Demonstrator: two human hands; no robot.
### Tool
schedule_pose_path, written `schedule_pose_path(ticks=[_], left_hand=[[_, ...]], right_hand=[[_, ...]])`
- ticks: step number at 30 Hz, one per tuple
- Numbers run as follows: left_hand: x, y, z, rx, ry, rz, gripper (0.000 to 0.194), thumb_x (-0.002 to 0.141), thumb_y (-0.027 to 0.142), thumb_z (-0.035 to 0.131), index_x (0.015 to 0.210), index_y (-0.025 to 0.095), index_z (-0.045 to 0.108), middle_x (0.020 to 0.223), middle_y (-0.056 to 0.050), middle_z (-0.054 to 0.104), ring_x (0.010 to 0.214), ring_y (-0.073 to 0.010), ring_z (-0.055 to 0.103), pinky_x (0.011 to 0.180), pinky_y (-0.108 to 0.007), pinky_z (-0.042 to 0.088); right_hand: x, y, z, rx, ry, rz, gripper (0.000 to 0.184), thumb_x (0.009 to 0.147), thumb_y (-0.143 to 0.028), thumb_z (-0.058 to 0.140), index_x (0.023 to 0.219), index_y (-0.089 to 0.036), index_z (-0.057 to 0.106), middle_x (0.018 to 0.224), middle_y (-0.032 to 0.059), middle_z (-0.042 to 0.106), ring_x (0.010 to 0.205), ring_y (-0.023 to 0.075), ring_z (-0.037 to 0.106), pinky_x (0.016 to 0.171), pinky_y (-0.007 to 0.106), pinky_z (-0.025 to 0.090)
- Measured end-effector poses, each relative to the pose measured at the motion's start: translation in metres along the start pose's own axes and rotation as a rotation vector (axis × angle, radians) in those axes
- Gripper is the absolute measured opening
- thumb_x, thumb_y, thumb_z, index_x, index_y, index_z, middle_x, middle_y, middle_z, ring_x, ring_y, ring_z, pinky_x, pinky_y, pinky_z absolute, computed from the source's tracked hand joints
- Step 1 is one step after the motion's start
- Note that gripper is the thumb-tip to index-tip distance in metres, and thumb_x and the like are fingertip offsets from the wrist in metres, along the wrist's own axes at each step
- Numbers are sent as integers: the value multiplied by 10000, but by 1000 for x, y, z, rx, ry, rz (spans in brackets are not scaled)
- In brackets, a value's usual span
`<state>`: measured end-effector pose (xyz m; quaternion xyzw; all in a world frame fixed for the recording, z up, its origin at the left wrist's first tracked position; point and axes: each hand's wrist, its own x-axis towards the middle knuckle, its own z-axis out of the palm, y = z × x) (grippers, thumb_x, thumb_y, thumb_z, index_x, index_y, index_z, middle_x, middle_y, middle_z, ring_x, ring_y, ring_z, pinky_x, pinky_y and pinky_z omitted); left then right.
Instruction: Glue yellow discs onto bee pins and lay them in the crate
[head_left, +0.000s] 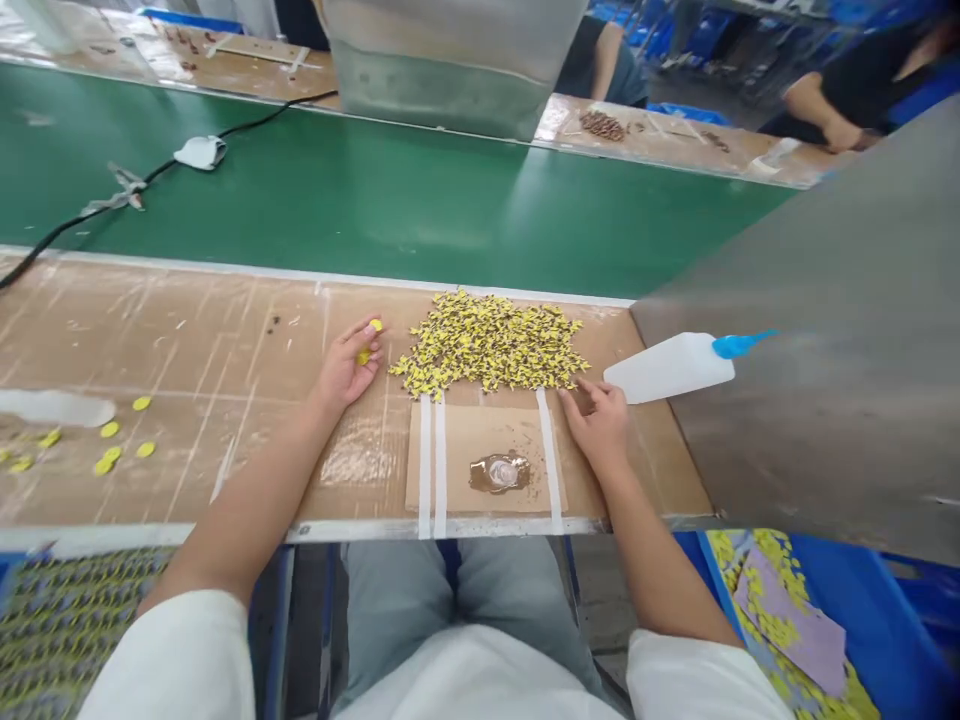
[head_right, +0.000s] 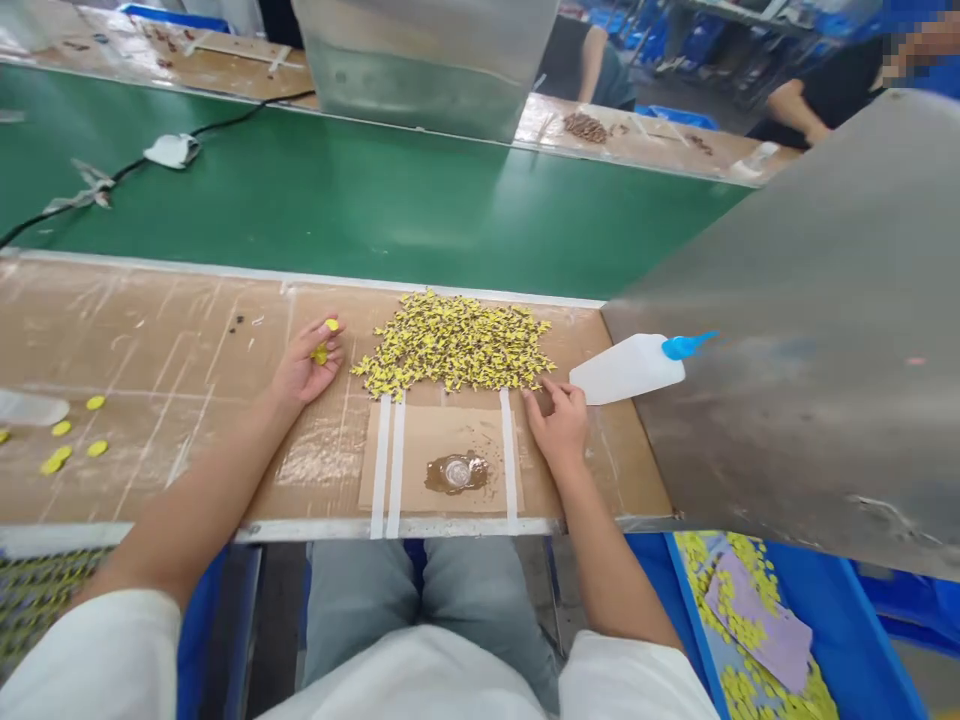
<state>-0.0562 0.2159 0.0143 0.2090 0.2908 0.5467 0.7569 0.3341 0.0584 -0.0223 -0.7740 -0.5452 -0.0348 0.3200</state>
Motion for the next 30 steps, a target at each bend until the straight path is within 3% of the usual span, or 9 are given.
schedule_pose_path(ticks=[2, 5, 10, 13, 19, 24, 26, 30], left_hand=[[-7, -4, 2, 11, 1, 12, 231, 772, 88, 773, 990, 161, 745, 894, -46, 752, 584, -17, 524, 493, -117, 401], [-18, -9, 6, -5, -8, -7, 253, 748, 92, 792, 987, 156, 740, 915, -43, 750, 587, -9, 541, 506, -109, 401], [-41, -16, 18, -30, 20, -41, 187, 798, 45, 728, 966, 126, 732, 901, -55, 737, 604, -16, 586, 519, -95, 435], [-60, -19, 25, -75, 49, -16, 166, 868, 25, 635, 965, 127, 723, 909, -49, 731, 661, -16, 632, 585, -75, 489], [-104, -36, 44, -224, 136, 30, 249, 924, -9, 510, 1026, 110, 704, 978, -74, 738, 815, -42, 707, 753, -78, 560], [-125, -59, 61, -292, 120, 34, 245, 952, 24, 489, 1022, 102, 710, 1004, -83, 741, 846, -50, 715, 820, -104, 575], [-128, -67, 67, -311, 117, 31, 234, 967, 53, 497, 1024, 114, 715, 1009, -74, 741, 845, -45, 713, 821, -104, 577], [-132, -80, 77, -242, 149, 71, 211, 954, 86, 574, 1083, 168, 720, 1017, -35, 736, 843, -33, 707, 814, -90, 574]], right_hand=[[1, 4, 4, 2, 2, -19, 527, 870, -610, 598, 1104, -163, 751, 1043, 145, 640, 970, 271, 613, 897, 436, 515], [3, 10, 5, 67, 15, -24, 508, 854, -619, 622, 1022, -163, 774, 983, 133, 663, 958, 272, 620, 903, 435, 509], [2, 13, 2, 256, -24, 83, 490, 736, -606, 756, 947, -166, 795, 775, 77, 695, 658, 203, 575, 718, 384, 503], [-1, 10, 0, 365, -36, 140, 436, 741, -565, 769, 921, -170, 809, 664, 54, 682, 573, 186, 556, 644, 368, 491], [-7, 11, -5, 605, -60, 164, 479, 822, -582, 693, 1079, -186, 777, 923, 94, 770, 744, 215, 700, 706, 381, 601], [-9, 12, -23, 879, -196, 201, 432, 785, -549, 765, 1062, -218, 767, 875, 42, 762, 755, 193, 718, 672, 348, 625], [-9, 13, -33, 835, -202, 141, 430, 767, -518, 795, 1059, -204, 760, 833, 33, 757, 727, 180, 714, 661, 326, 614], [-7, 14, -49, 470, -223, -131, 281, 816, -435, 771, 980, -207, 767, 832, 46, 764, 694, 174, 697, 682, 318, 578]])
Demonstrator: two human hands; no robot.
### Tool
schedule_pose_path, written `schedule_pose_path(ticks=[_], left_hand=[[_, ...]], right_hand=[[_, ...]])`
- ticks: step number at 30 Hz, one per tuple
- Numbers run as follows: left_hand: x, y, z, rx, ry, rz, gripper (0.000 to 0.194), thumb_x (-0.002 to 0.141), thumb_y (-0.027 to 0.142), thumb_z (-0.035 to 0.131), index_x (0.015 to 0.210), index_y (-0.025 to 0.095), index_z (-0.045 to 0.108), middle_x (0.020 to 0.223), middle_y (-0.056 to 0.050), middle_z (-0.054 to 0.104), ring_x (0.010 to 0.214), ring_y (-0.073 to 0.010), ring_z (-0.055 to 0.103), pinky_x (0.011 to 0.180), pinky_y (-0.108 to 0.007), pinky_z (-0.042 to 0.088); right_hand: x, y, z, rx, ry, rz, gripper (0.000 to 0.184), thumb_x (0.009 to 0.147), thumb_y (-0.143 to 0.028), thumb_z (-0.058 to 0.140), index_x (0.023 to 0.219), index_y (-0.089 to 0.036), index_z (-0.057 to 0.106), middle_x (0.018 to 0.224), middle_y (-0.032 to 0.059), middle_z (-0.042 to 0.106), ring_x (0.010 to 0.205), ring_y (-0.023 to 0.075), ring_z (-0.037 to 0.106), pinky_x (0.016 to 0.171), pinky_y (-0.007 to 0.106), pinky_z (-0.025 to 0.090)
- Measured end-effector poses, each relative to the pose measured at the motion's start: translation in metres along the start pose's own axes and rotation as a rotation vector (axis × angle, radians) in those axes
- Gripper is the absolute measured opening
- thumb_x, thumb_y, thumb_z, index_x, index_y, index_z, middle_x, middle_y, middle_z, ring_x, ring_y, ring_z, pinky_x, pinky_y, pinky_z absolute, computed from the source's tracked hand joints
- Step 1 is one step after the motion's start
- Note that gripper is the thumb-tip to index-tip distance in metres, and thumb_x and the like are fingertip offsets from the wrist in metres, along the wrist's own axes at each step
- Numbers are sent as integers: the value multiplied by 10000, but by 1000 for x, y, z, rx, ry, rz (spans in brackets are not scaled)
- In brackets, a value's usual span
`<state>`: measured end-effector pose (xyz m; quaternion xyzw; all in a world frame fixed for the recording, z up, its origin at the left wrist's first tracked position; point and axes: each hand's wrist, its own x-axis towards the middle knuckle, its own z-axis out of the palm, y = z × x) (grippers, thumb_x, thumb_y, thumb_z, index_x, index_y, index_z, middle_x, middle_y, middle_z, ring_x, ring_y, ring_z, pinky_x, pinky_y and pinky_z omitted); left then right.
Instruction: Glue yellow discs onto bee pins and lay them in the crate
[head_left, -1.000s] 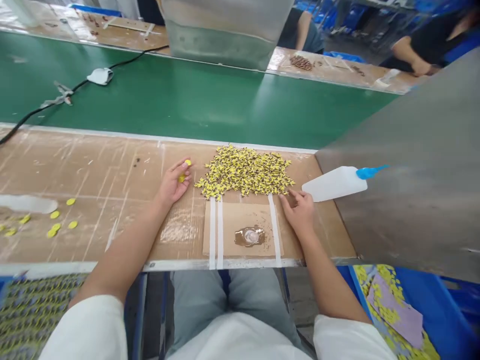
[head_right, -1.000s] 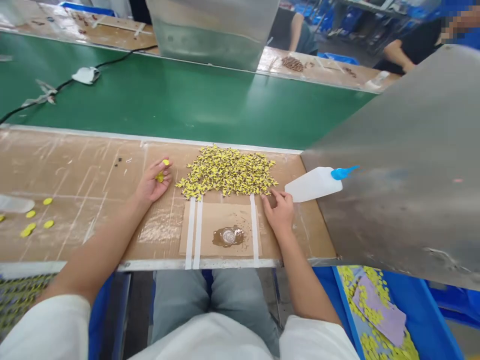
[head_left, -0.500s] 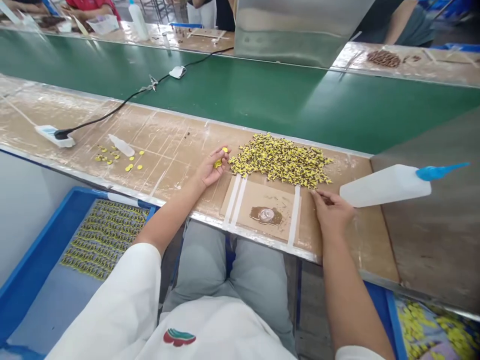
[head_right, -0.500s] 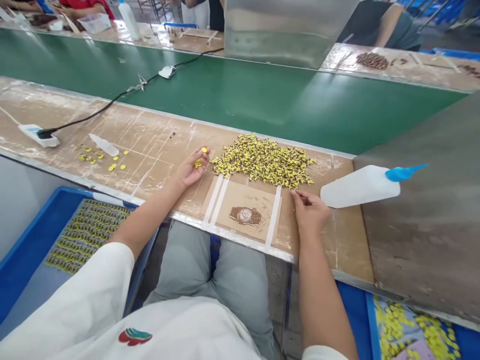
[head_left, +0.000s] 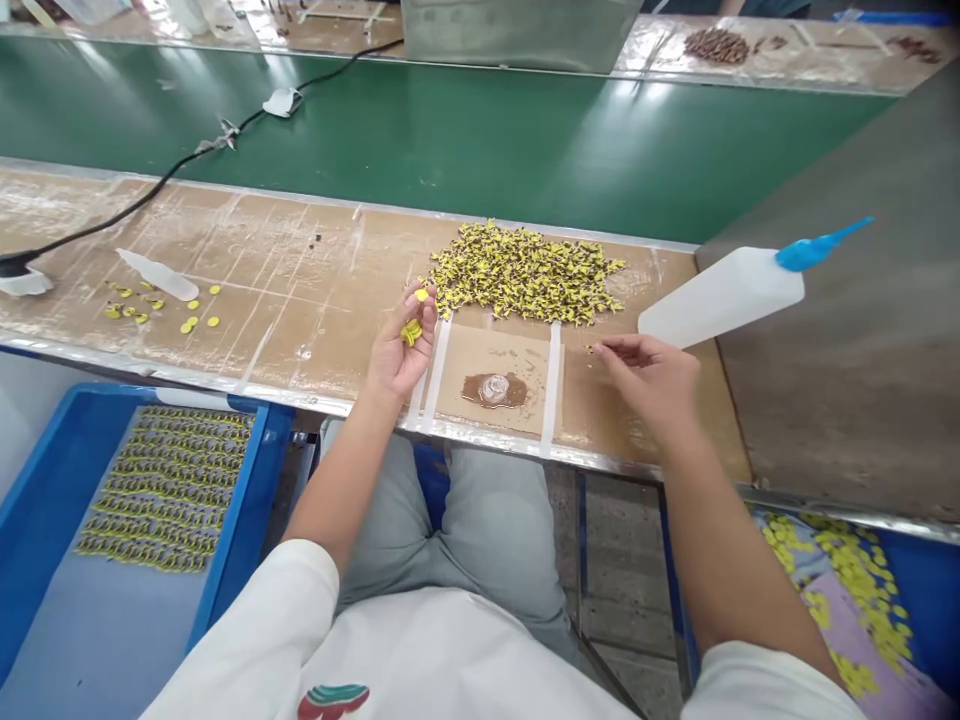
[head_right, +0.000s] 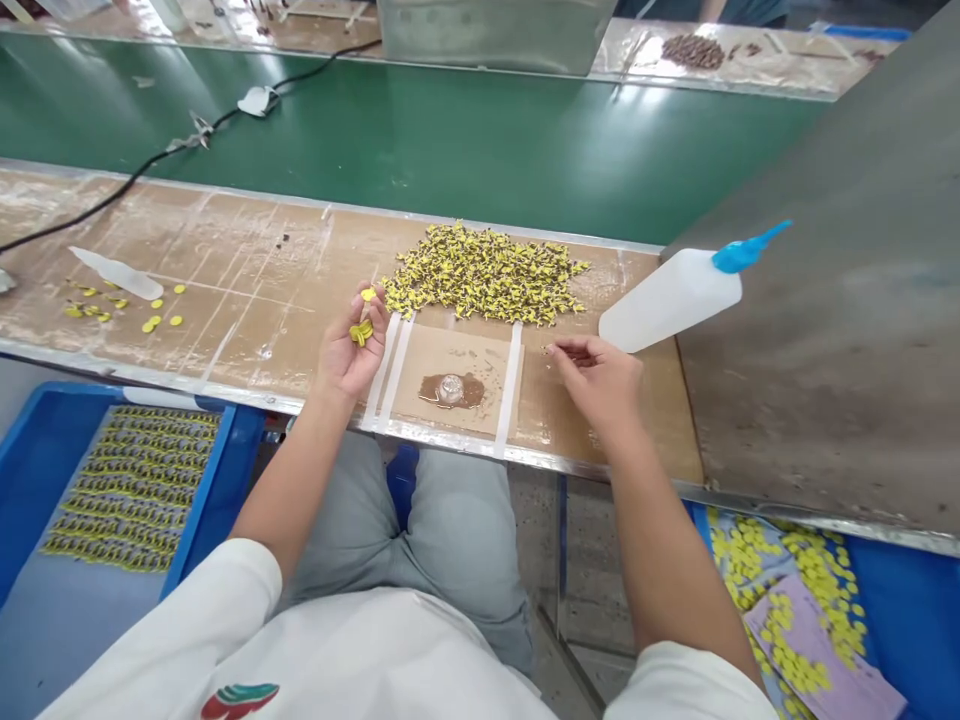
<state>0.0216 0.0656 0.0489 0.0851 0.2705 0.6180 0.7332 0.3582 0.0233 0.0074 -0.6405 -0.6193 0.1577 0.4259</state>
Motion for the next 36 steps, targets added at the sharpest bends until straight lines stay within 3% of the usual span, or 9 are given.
schedule_pose_path(ticks=[4, 8, 14, 19, 24, 36], left_hand=[[-7, -12, -3, 51, 9, 53, 223, 933, 98, 618, 1105, 195, 721, 1039, -22, 727, 857, -32, 709, 816, -83, 571], [-14, -21, -14, 46, 17, 56, 220, 926, 100, 628, 1104, 192, 717, 1054, -23, 734, 859, -44, 715, 806, -96, 578], [-18, -29, -22, -21, -2, 32, 232, 950, 65, 558, 1114, 148, 698, 1035, -39, 737, 860, -63, 723, 794, -123, 592], [-19, -30, -25, -33, 41, 40, 274, 957, 67, 554, 1177, 166, 683, 1042, -31, 734, 909, -71, 724, 827, -128, 586], [-22, -31, -28, -30, 46, 32, 265, 969, 78, 543, 1178, 155, 686, 1066, -36, 728, 960, -88, 728, 840, -136, 589], [-24, -31, -29, -55, 64, -35, 358, 970, 99, 560, 1309, 178, 640, 1309, -41, 657, 1164, -172, 696, 875, -166, 606]], right_hand=[[-3, -6, 5, -271, -132, -226, 199, 903, -389, 655, 911, -228, 772, 889, 57, 771, 825, 217, 710, 792, 362, 552], [-10, -3, 20, -339, -94, -284, 254, 940, -427, 606, 977, -234, 767, 929, 57, 777, 849, 223, 714, 801, 367, 555], [-20, 6, 27, -156, 46, -148, 227, 859, -445, 739, 970, -253, 789, 867, 22, 780, 679, 178, 683, 665, 333, 549], [-36, -34, 44, 207, 256, -83, 189, 828, -368, 794, 982, -258, 785, 913, 14, 778, 789, 195, 726, 760, 370, 598], [-57, -68, 70, 267, 172, -236, 151, 852, -341, 770, 988, -278, 778, 891, 29, 771, 772, 191, 708, 728, 384, 596], [-65, -73, 87, 229, 168, -363, 131, 853, -326, 765, 978, -288, 771, 789, 15, 735, 685, 198, 686, 670, 392, 582]])
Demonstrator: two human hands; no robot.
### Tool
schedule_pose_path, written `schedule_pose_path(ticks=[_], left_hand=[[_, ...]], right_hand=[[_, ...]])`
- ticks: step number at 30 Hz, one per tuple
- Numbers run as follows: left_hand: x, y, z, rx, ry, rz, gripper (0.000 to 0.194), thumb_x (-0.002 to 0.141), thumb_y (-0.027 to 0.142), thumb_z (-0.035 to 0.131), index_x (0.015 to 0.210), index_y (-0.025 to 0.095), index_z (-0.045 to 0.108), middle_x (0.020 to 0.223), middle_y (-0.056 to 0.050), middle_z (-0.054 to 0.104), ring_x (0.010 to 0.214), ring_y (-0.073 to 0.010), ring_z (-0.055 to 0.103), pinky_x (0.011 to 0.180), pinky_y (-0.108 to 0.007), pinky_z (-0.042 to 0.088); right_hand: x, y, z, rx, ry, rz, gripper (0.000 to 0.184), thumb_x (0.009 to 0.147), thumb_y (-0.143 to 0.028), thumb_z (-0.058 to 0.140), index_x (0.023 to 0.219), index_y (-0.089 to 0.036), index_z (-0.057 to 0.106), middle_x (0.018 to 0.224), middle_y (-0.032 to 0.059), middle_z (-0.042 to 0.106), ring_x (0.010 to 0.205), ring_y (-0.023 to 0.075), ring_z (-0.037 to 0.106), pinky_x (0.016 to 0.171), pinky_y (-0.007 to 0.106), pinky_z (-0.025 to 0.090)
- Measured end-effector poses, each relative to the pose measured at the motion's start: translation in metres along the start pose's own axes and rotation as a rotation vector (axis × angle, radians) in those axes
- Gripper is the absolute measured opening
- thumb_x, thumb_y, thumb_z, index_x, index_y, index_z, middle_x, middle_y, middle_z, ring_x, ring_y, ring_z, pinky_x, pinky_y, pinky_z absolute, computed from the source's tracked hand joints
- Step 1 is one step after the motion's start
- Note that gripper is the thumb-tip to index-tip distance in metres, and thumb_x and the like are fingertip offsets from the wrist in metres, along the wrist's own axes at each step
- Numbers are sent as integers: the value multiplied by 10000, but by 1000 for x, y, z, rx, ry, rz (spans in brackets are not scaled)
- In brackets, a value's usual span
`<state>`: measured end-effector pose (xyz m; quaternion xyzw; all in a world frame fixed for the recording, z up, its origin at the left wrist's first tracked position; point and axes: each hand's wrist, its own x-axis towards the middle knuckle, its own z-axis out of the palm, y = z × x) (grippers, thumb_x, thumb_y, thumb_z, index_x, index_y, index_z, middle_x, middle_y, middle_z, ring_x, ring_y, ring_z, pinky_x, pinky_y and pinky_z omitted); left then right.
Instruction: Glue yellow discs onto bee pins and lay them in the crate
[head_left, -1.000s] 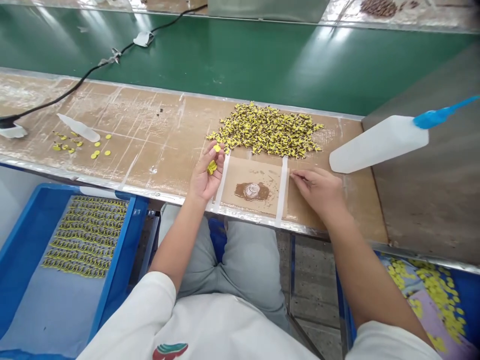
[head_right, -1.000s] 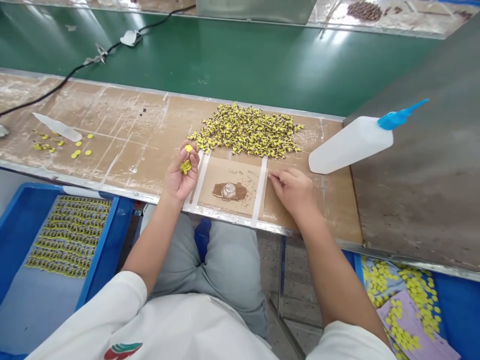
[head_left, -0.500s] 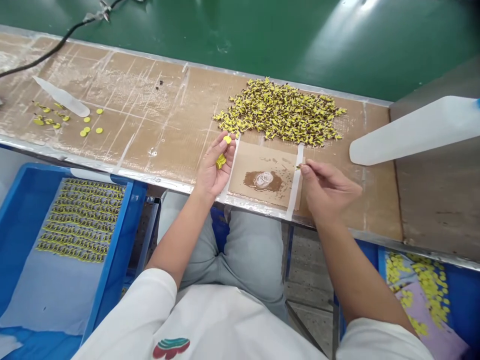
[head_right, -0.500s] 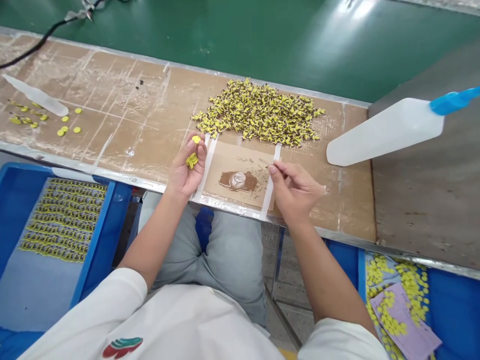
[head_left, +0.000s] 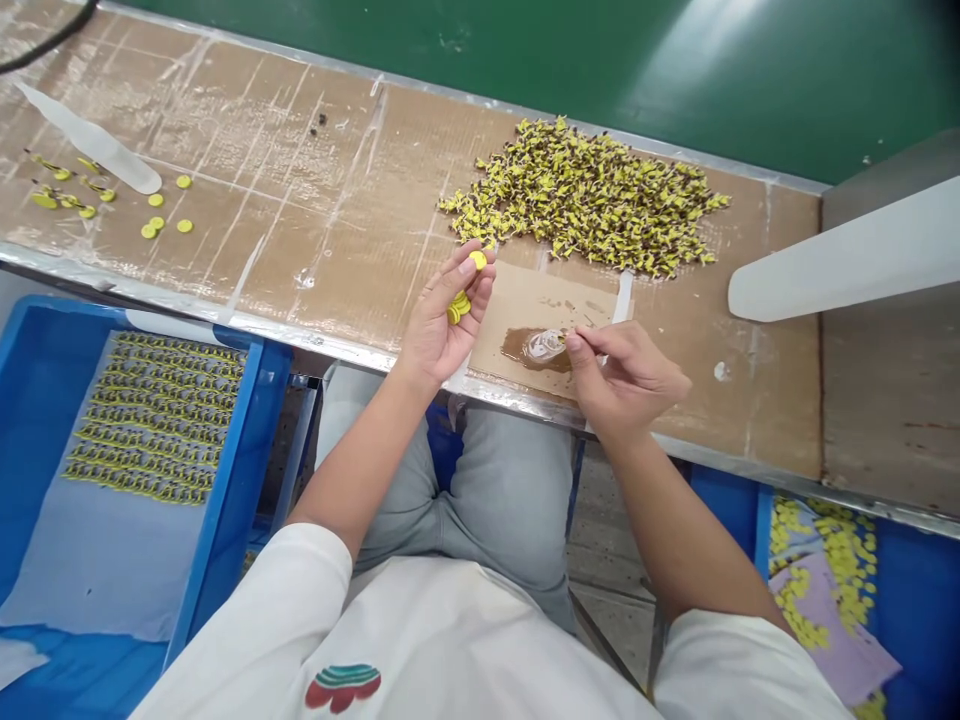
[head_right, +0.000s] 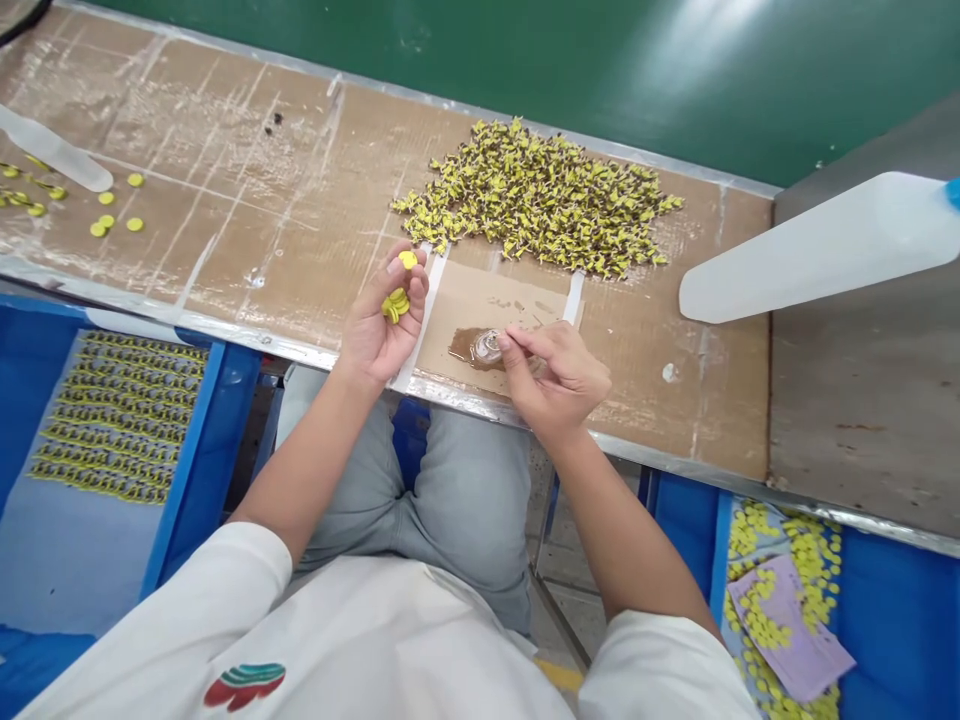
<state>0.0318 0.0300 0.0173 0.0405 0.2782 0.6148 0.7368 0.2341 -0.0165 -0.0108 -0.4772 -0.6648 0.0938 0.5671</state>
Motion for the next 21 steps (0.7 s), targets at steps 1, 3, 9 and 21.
schedule_pose_path(ticks=[1, 3, 9, 21], left_hand=[[0, 0, 0, 2, 9, -7, 359, 973, 104, 559, 1315, 181, 637, 1322, -39, 649, 1180, -178, 689, 887, -172, 605], [0, 0, 0, 6, 24, -20, 363, 979, 119, 558, 1327, 191, 632, 1345, -34, 637, 1209, -191, 675, 913, -191, 605], [0, 1, -1, -5, 3, -23, 385, 980, 162, 574, 1361, 206, 612, 1410, -43, 607, 1224, -216, 669, 917, -228, 620], [-1, 1, 0, -27, 22, -43, 384, 978, 155, 577, 1358, 203, 614, 1412, -44, 609, 1219, -211, 672, 929, -220, 613]], right_hand=[[0, 0, 1, -2, -1, -25, 129, 852, -319, 765, 976, -285, 770, 775, 12, 732, 671, 195, 682, 667, 393, 583], [-1, 0, 3, -35, -8, -43, 118, 849, -323, 762, 957, -275, 768, 756, 11, 731, 650, 193, 676, 658, 397, 586], [0, -1, 3, -99, -16, -41, 105, 837, -343, 757, 903, -261, 762, 727, 12, 735, 628, 195, 671, 637, 403, 596], [-1, -3, -1, -66, 66, -19, 109, 847, -318, 758, 946, -273, 764, 724, 6, 709, 632, 181, 649, 612, 377, 559]])
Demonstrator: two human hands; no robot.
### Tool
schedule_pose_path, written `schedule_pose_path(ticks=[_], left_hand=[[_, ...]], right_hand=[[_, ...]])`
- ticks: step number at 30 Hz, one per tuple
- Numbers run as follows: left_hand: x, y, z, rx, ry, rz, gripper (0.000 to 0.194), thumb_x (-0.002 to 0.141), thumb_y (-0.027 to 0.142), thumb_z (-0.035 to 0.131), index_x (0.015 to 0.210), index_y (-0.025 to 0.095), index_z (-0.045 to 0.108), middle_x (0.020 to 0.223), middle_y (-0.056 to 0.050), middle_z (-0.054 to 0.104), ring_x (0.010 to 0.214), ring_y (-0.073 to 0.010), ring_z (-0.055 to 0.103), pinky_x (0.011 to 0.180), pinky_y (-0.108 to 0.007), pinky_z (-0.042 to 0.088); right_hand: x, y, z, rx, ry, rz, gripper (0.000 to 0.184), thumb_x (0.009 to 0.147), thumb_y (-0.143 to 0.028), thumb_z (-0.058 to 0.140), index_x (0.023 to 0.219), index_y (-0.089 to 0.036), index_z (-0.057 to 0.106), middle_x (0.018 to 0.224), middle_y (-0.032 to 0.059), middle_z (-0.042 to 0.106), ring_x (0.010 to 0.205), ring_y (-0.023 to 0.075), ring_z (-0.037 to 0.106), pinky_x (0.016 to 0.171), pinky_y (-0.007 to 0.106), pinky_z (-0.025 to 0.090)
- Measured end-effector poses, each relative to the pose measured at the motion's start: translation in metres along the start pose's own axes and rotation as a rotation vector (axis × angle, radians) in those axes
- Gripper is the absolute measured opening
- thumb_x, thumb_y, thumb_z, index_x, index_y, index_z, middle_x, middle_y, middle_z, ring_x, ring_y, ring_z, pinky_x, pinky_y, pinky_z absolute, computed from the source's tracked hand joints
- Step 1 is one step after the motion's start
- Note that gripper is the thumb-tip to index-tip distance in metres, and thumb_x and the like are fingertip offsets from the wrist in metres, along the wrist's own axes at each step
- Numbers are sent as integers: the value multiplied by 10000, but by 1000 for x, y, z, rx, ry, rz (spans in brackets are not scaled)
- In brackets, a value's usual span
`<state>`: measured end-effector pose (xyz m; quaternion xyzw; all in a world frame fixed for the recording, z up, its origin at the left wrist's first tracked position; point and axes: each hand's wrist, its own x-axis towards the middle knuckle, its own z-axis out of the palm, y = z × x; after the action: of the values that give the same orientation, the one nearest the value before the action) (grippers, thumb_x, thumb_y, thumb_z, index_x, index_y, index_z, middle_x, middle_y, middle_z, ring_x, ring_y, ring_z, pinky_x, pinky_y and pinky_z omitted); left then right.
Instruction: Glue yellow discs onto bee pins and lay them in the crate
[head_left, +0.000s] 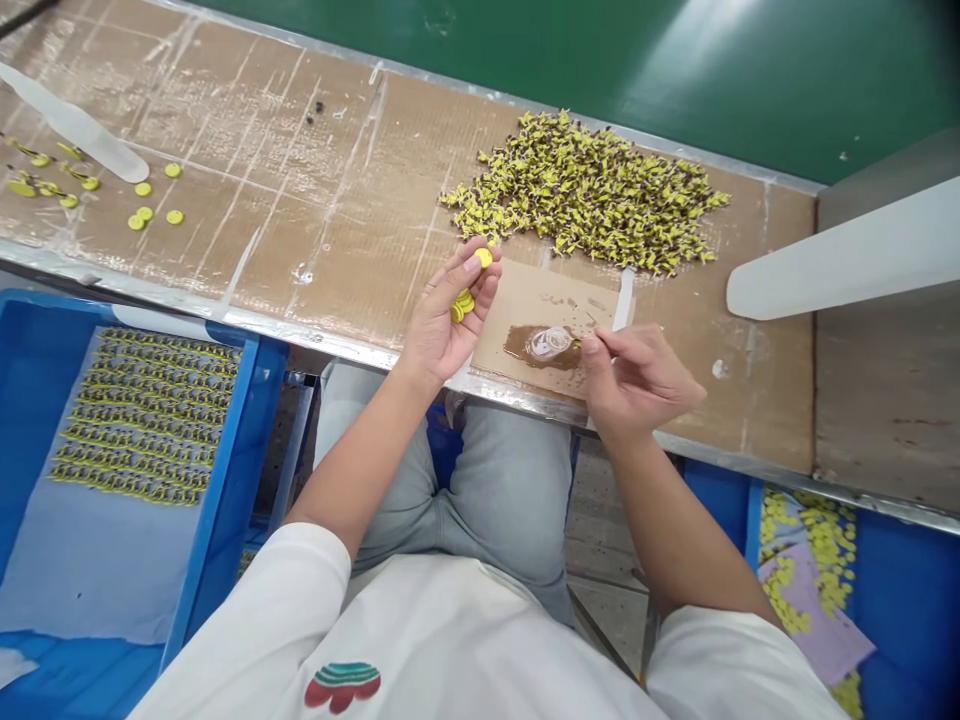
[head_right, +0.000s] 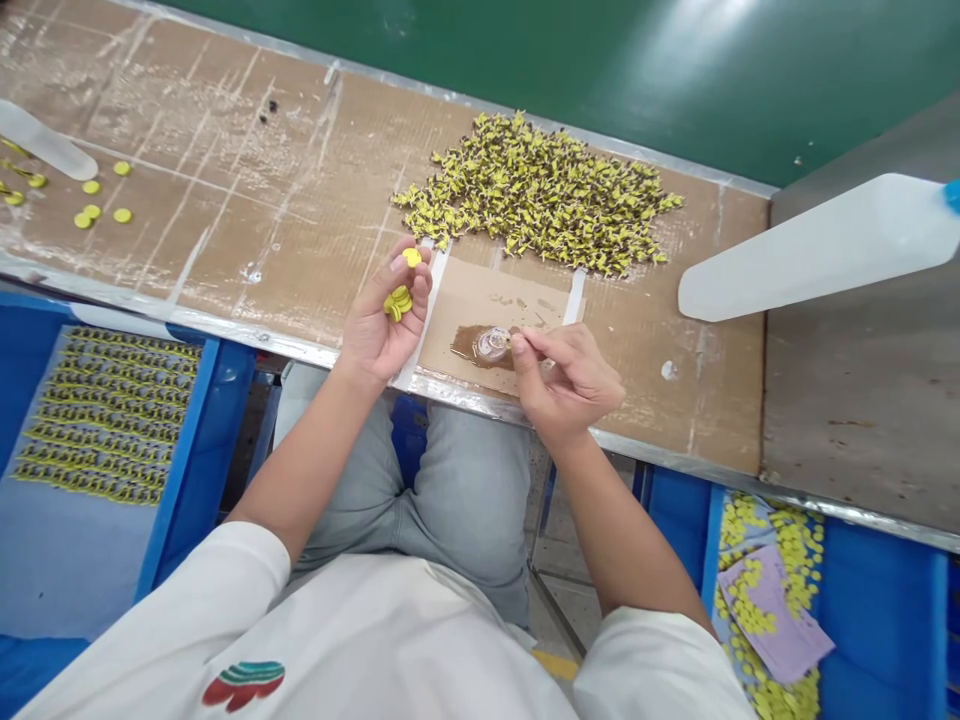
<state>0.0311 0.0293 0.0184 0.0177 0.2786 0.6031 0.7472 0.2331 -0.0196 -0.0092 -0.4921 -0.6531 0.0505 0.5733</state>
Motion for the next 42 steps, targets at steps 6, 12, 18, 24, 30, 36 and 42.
schedule_pose_path(ticks=[6, 12, 18, 24, 30, 36, 42], left_hand=[[0, 0, 0, -7, -13, -3, 397, 978, 134, 562, 1369, 192, 603, 1437, -51, 598, 1229, -212, 667, 941, -219, 607], [-3, 0, 4, -14, 15, -18, 382, 989, 138, 532, 1353, 211, 619, 1413, -9, 616, 1284, -177, 626, 1032, -200, 539], [-6, 0, 8, -28, 75, -31, 374, 985, 156, 548, 1344, 220, 631, 1422, -6, 613, 1319, -184, 597, 1094, -228, 494], [-5, 0, 5, -26, 33, -20, 396, 976, 135, 544, 1353, 224, 624, 1390, -11, 640, 1271, -165, 635, 1055, -213, 519], [-17, -8, 2, 28, -49, 6, 297, 940, 112, 587, 1187, 211, 718, 1174, 4, 743, 1066, -98, 733, 939, -147, 557], [-56, -22, 11, 141, -181, -58, 199, 825, 212, 772, 1023, 230, 773, 951, 7, 784, 825, -96, 761, 781, -151, 591], [-83, -30, 15, 172, -215, -150, 217, 820, 295, 790, 1011, 191, 780, 952, -35, 792, 810, -106, 759, 766, -155, 585]], right_hand=[[-2, 2, -3, 43, -36, 18, 125, 827, -272, 780, 952, -265, 778, 724, 8, 701, 615, 173, 620, 599, 367, 537], [1, 2, 2, 87, -43, -44, 194, 783, -212, 807, 962, -281, 782, 702, -5, 703, 595, 169, 618, 567, 349, 522], [1, 4, 3, 115, -56, -51, 280, 753, -132, 806, 989, -284, 793, 714, -3, 712, 604, 170, 615, 581, 357, 504], [1, 3, 1, 162, -22, 61, 218, 760, -207, 811, 955, -301, 792, 719, -10, 717, 614, 158, 623, 604, 351, 538], [11, -19, -4, 408, 224, 403, 169, 717, -291, 883, 862, -266, 799, 781, -17, 759, 649, 130, 693, 645, 286, 607], [28, -65, -8, 567, 246, 488, 149, 732, -259, 886, 855, -266, 802, 793, -29, 775, 701, 117, 735, 711, 243, 644], [30, -96, -2, 547, 122, 452, 149, 783, -246, 845, 917, -290, 795, 876, -32, 790, 817, 187, 774, 796, 347, 680]])
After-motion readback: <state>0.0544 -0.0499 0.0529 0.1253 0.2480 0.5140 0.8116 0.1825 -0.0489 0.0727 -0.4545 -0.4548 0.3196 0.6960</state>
